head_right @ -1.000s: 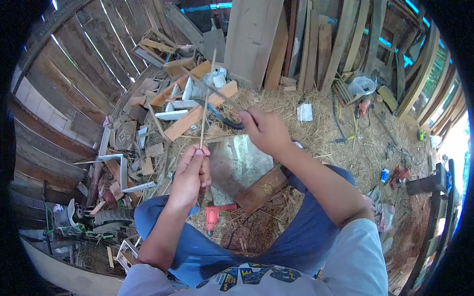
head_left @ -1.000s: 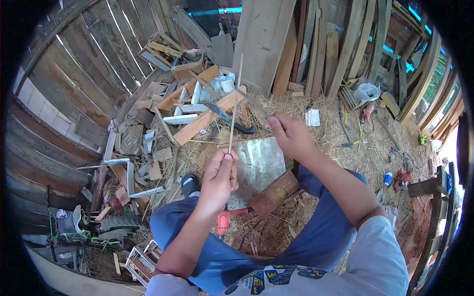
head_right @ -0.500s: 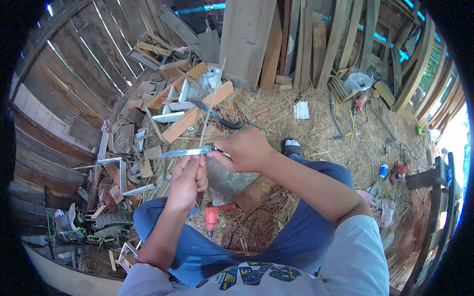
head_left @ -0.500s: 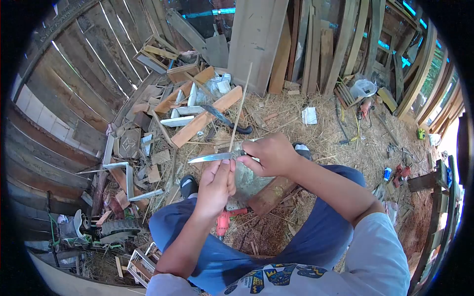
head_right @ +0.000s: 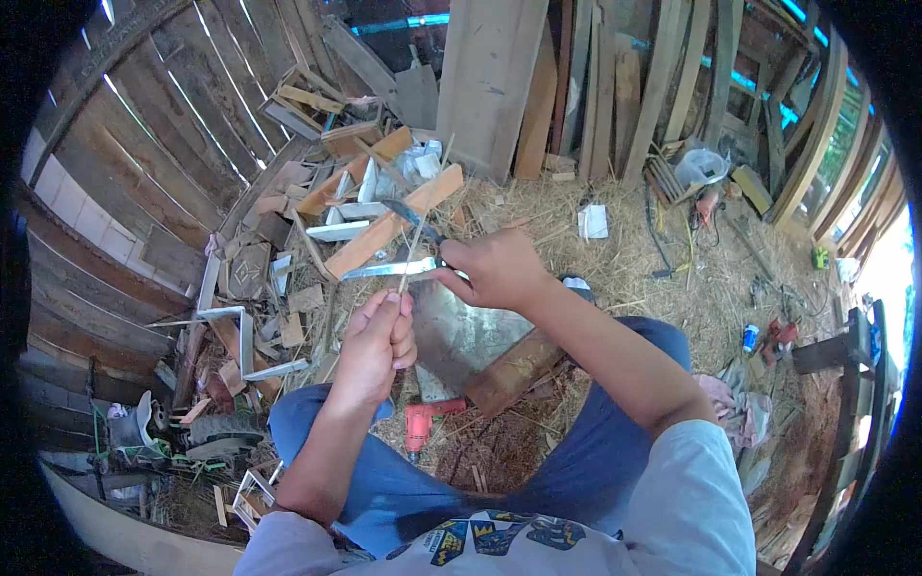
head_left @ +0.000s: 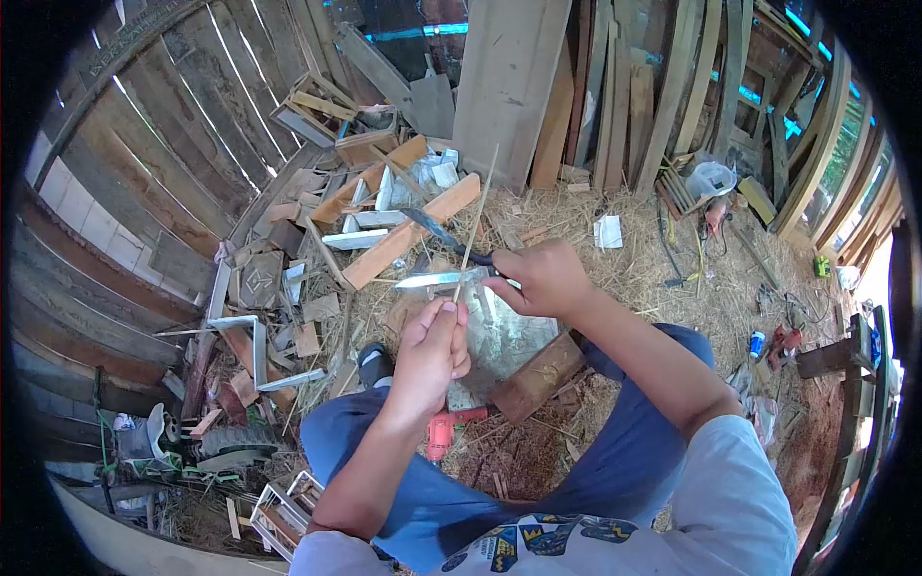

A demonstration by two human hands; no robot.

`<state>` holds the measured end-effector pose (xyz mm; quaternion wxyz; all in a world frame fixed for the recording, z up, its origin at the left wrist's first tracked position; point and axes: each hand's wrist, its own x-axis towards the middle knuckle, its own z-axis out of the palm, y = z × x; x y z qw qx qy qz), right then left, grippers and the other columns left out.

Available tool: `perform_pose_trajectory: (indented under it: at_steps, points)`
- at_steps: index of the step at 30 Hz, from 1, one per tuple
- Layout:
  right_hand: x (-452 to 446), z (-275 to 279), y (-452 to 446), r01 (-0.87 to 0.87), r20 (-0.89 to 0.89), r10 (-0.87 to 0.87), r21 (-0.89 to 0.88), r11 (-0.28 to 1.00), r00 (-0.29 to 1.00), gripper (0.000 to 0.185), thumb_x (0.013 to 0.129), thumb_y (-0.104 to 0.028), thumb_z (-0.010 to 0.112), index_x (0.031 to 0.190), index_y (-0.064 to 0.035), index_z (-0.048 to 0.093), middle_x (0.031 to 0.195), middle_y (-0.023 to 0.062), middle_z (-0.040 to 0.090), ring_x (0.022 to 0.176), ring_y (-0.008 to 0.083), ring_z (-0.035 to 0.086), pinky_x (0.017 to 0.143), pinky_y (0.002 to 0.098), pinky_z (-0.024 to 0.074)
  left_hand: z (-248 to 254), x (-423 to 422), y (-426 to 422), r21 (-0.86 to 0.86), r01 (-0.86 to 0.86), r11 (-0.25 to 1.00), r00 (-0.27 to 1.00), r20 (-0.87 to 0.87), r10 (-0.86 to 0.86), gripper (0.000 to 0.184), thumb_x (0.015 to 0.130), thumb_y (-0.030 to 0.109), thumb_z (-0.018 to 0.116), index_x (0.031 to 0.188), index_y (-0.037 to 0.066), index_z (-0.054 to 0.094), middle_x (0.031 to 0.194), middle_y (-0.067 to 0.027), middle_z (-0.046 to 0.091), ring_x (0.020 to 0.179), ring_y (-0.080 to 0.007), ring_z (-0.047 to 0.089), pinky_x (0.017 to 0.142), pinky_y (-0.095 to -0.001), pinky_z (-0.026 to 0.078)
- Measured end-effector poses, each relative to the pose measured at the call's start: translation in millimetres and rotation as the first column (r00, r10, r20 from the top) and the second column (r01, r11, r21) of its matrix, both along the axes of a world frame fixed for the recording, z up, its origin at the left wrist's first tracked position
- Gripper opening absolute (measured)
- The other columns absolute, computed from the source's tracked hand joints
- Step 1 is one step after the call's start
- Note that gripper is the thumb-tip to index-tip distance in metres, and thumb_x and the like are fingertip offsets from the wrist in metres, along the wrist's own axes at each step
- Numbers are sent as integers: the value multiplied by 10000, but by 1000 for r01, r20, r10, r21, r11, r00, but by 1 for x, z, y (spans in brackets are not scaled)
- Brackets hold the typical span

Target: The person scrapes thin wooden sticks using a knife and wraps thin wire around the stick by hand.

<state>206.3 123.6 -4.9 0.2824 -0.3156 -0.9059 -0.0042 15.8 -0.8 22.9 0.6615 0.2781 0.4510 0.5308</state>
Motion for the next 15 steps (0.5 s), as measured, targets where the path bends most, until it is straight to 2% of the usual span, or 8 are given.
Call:
perform_pose_trajectory:
  at_steps: [1,3,5,8,9,11,13,15]
  points:
    - [2,-2,3,25,-7,-25,-25,999,1000,377,944,-446,671,787,-114,587,583,119,583,551,340,629,505,470,466,0,-1,0,-17,-3,1000,1000,4,3,216,1120,252,451,977,111,529,621,82,280,471,-40,229,436,-245,231]
    - [19,-16,41,354,-80,-371,-168,920,925,354,985,-424,627,877,-88,658,662,161,640,602,389,635,553,503,489,4,-2,-8,-28,30,999,999,32,-29,222,1122,256,445,975,110,524,616,82,280,468,-42,229,436,-247,231]
    - [54,7,64,419,-100,-448,-220,881,888,335,1022,-386,580,978,-74,692,738,188,671,652,427,642,592,515,499,4,-5,-13,-36,69,997,996,61,-67,228,1124,261,439,974,109,520,612,83,280,466,-45,229,436,-249,230]
    - [72,5,71,384,-216,-412,-162,909,885,384,1033,-408,560,847,-90,669,720,162,674,689,400,680,622,498,522,-1,-9,-11,-13,68,998,996,65,-67,241,1129,267,425,971,107,513,607,76,286,464,-52,226,437,-253,230]
    - [66,4,65,377,-208,-405,-165,912,890,384,1033,-408,560,847,-90,669,720,162,674,689,400,680,622,498,522,-2,-11,-8,-4,47,999,999,27,-47,244,1131,267,420,973,106,514,607,71,291,467,-54,228,440,-255,232]
    - [45,6,38,286,-263,-380,-334,898,887,384,1023,-405,577,828,-84,655,728,173,670,702,413,671,632,509,517,-4,-11,-4,-11,37,999,999,-8,-37,247,1133,266,415,974,105,514,607,66,296,470,-55,230,443,-257,234]
    - [24,11,18,218,-104,-254,-270,938,962,372,1011,-402,594,814,-90,644,686,158,652,656,404,663,598,506,511,-3,-8,0,1,36,999,998,-43,-36,247,1135,263,410,978,104,515,608,60,300,479,-56,236,450,-255,236]
    - [6,1,6,108,-54,-120,-183,977,991,349,995,-414,612,818,-115,644,638,133,630,603,382,656,558,494,508,-4,-7,1,0,36,999,998,-53,-36,240,1135,260,420,985,103,520,611,67,306,485,-49,242,454,-249,236]
